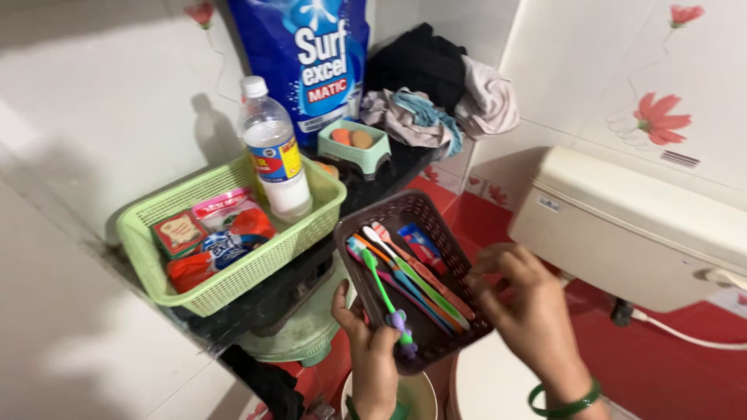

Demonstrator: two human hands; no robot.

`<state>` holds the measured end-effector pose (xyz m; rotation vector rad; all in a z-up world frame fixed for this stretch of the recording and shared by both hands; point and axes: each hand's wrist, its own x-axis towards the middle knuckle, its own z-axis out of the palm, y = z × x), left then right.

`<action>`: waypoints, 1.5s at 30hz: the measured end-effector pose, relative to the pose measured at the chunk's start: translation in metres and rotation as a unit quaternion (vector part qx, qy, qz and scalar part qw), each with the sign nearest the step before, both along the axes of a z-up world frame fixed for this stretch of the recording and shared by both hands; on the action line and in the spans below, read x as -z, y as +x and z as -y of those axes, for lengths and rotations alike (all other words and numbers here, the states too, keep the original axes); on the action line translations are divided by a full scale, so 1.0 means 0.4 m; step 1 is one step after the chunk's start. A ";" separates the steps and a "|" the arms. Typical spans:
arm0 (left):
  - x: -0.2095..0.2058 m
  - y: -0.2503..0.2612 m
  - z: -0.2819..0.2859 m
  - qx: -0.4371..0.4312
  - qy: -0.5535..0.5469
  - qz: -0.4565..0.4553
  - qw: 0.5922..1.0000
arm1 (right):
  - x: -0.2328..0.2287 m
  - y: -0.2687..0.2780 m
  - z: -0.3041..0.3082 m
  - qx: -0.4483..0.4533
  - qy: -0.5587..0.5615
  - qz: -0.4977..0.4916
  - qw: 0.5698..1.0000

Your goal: The person carries a basket of toothbrushes and toothpaste into a bathroom and places it on a shelf. They then pick up and reposition several cleaning and hygiene bottles, including a blue disinfectant and a white liquid soap, before placing them back on the shelf. Finally, they pick up a soap dish containing two bars of soap and place it on the wall near the sink.

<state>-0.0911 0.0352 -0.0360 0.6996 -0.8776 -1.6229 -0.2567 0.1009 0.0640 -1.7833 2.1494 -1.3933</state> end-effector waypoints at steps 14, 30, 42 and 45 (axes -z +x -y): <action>0.075 0.001 -0.071 -0.032 -0.120 0.113 0.986 | 0.132 0.169 0.092 -0.018 0.290 -0.086 0.953; 0.032 -0.029 -0.032 0.018 -0.063 0.066 0.996 | 0.049 -0.007 0.151 0.081 0.254 -0.173 0.948; 0.107 -0.038 -0.059 -0.029 -0.092 0.128 0.987 | 0.185 0.016 0.149 0.022 0.353 -0.131 0.926; 0.135 -0.036 -0.053 -0.031 -0.097 0.140 0.985 | 0.213 -0.002 0.145 -0.021 0.350 -0.138 0.926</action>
